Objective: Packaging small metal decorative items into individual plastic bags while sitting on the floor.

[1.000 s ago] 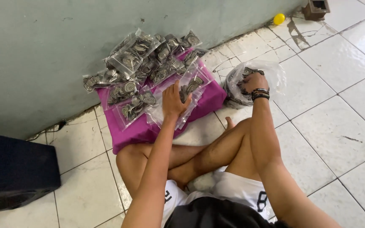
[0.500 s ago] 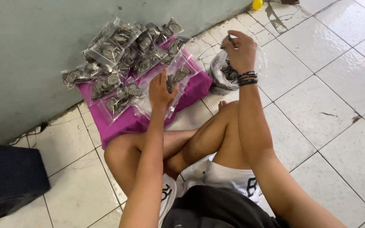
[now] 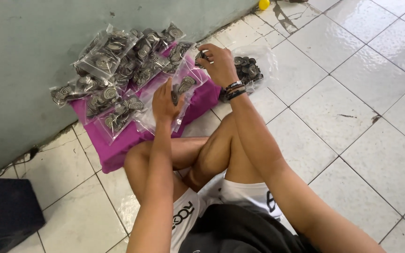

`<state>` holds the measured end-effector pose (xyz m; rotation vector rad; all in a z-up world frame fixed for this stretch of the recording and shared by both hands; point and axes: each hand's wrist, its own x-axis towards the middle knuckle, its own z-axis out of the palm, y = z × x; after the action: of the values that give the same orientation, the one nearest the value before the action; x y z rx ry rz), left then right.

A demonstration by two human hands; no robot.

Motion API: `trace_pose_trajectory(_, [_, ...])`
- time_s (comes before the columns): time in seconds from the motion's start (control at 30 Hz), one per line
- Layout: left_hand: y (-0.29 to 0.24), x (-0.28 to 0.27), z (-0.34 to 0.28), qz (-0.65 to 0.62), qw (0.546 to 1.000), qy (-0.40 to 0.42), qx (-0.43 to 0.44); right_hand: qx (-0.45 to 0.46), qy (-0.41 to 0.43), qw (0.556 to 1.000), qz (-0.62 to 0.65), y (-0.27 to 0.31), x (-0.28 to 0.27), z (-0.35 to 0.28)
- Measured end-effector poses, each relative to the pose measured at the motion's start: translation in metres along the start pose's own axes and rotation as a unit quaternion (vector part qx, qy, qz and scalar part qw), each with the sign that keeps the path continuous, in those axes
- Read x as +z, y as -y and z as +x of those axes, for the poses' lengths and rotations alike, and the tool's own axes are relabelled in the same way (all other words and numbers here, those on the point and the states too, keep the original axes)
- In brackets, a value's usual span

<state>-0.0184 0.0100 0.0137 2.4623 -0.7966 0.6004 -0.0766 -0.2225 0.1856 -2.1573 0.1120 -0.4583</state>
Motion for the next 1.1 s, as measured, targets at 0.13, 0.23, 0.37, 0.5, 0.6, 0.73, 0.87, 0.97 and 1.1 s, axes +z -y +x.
trace_pose_trajectory(0.13, [0.011,0.009,-0.005,0.015,1.000,-0.003,0.027,-0.003,0.002,1.000,0.015,-0.008,0.010,-0.001])
trace_pose_trajectory(0.23, [0.007,0.005,-0.003,0.015,1.000,0.004,0.015,0.010,-0.007,1.000,0.020,-0.010,0.014,0.004])
trace_pose_trajectory(0.37, [0.006,0.000,-0.003,0.006,1.000,0.004,-0.002,0.007,-0.027,0.997,0.074,-0.010,0.021,0.007])
trace_pose_trajectory(0.5, [0.009,0.002,-0.002,0.021,0.999,0.032,-0.028,0.019,-0.069,0.973,0.218,-0.008,0.022,0.008])
trace_pose_trajectory(0.6, [0.008,0.001,-0.003,0.003,1.000,-0.003,-0.027,0.014,-0.066,0.975,0.212,-0.013,0.020,0.007])
trace_pose_trajectory(0.73, [0.016,0.010,-0.001,0.036,0.999,-0.037,0.000,0.012,-0.029,0.974,0.224,-0.027,0.027,0.010])
trace_pose_trajectory(0.87, [0.011,0.003,0.001,0.039,0.997,0.039,-0.057,0.020,-0.006,0.981,0.192,-0.031,0.032,0.009])
trace_pose_trajectory(0.97, [0.004,-0.009,0.000,0.026,0.998,0.028,-0.054,-0.014,-0.017,0.989,0.148,-0.040,0.038,0.004])
trace_pose_trajectory(1.1, [-0.001,-0.017,0.002,0.010,0.999,0.026,-0.034,0.035,0.011,0.988,0.152,-0.036,0.028,0.002])
